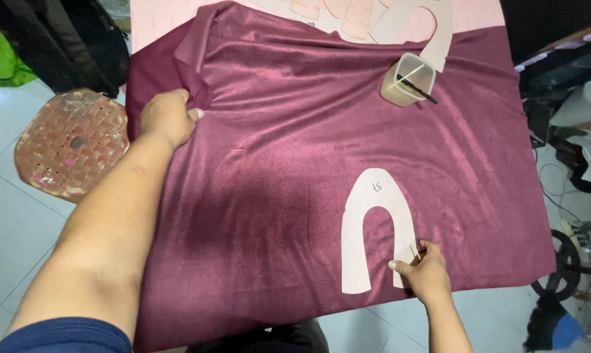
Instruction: The person places a U-shaped paper pattern on a maroon fabric and traces its outline with a pencil. They then reposition the pattern and trace it again on a different section of the fabric.
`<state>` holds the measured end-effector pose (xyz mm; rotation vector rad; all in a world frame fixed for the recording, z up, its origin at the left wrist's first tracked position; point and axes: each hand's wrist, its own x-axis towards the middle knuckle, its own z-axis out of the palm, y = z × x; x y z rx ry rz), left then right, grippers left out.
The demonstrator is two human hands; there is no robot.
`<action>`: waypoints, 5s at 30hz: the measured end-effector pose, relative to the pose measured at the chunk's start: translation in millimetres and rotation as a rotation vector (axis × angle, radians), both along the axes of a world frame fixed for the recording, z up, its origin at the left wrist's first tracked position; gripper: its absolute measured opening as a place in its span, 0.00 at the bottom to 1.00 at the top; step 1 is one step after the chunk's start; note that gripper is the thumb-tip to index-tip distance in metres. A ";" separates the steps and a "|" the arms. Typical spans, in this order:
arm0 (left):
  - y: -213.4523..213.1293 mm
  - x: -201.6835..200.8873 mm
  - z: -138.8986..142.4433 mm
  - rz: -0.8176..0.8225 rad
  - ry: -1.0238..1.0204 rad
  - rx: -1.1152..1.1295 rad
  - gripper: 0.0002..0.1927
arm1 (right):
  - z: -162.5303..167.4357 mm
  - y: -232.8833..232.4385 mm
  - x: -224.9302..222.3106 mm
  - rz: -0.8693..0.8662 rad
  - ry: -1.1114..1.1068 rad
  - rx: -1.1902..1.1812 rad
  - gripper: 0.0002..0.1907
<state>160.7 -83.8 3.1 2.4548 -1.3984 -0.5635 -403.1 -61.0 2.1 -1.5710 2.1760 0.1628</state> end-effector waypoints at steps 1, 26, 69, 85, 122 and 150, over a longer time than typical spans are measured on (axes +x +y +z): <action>-5.4 1.9 -2.8 -0.029 -0.052 -0.045 0.18 | 1.0 0.3 0.7 -0.023 0.008 0.021 0.55; -19.9 -66.6 -10.9 -0.120 -0.045 0.170 0.33 | 13.2 16.3 16.7 0.043 0.027 -0.107 0.49; 192.0 -229.2 -21.5 -0.234 -0.107 -0.113 0.30 | -21.4 -45.7 45.0 -0.053 -1.221 0.277 0.14; 207.4 -220.1 -25.9 -0.100 -0.032 -0.026 0.37 | -51.3 -40.8 123.1 0.389 -0.892 0.090 0.16; 299.2 -161.3 -43.8 -0.001 -0.200 -0.036 0.33 | -50.2 -22.5 -78.0 0.503 0.083 -0.636 0.21; 337.5 -177.6 -1.8 1.404 0.458 -0.209 0.12 | -21.2 -152.5 -350.6 -0.780 -0.530 -0.411 0.03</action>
